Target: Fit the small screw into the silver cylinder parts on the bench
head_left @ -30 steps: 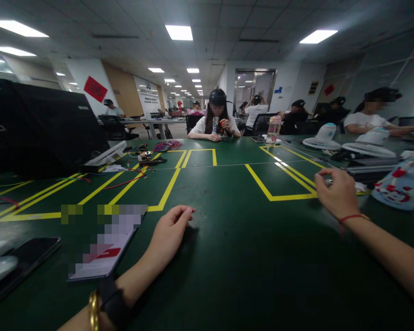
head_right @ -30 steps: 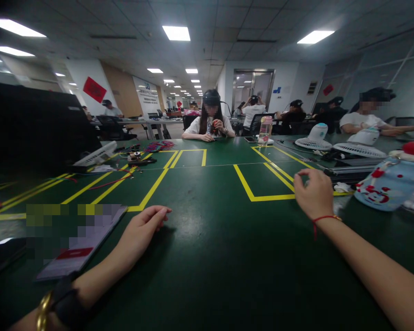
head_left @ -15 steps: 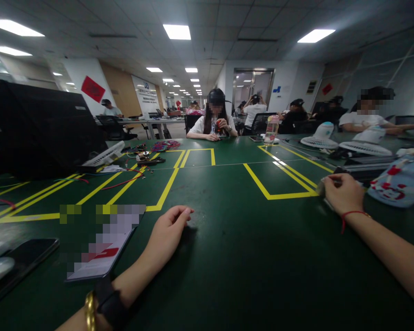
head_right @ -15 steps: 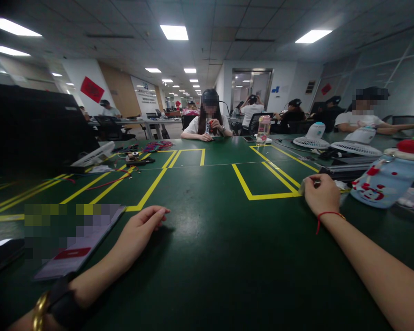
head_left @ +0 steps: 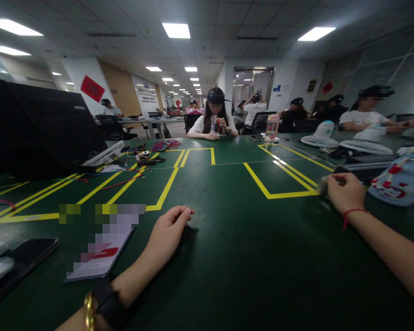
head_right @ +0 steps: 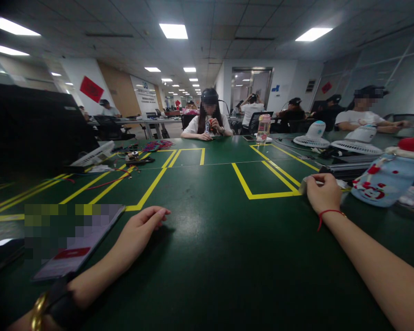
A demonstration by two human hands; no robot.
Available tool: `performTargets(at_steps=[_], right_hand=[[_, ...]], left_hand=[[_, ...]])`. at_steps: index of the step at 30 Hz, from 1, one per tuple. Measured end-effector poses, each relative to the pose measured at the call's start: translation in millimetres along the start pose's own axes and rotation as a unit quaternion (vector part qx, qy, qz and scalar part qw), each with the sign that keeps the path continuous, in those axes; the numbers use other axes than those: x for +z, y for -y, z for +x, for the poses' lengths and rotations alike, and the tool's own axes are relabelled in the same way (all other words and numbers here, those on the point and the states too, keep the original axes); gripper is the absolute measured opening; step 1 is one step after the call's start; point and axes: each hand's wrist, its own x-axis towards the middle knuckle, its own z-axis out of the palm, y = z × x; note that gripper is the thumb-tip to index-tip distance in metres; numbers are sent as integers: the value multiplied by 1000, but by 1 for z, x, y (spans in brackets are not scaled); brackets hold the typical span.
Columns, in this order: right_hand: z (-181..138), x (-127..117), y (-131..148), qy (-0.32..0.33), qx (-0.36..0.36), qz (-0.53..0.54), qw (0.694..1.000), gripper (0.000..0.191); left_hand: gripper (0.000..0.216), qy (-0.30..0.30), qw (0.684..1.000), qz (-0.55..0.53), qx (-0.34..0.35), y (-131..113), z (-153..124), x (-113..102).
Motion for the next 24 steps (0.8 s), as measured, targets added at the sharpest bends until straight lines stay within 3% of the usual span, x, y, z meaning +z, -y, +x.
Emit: performTargets(at_steps=[7,24], right_hand=[[5,1,-4,-8,27,8,1000,29],[3,0,0,6,5,0,1000,27]], left_hand=[[33,-2,1000,4,4,1,1,0],[32,2,1000,10,8,-2,0,0]])
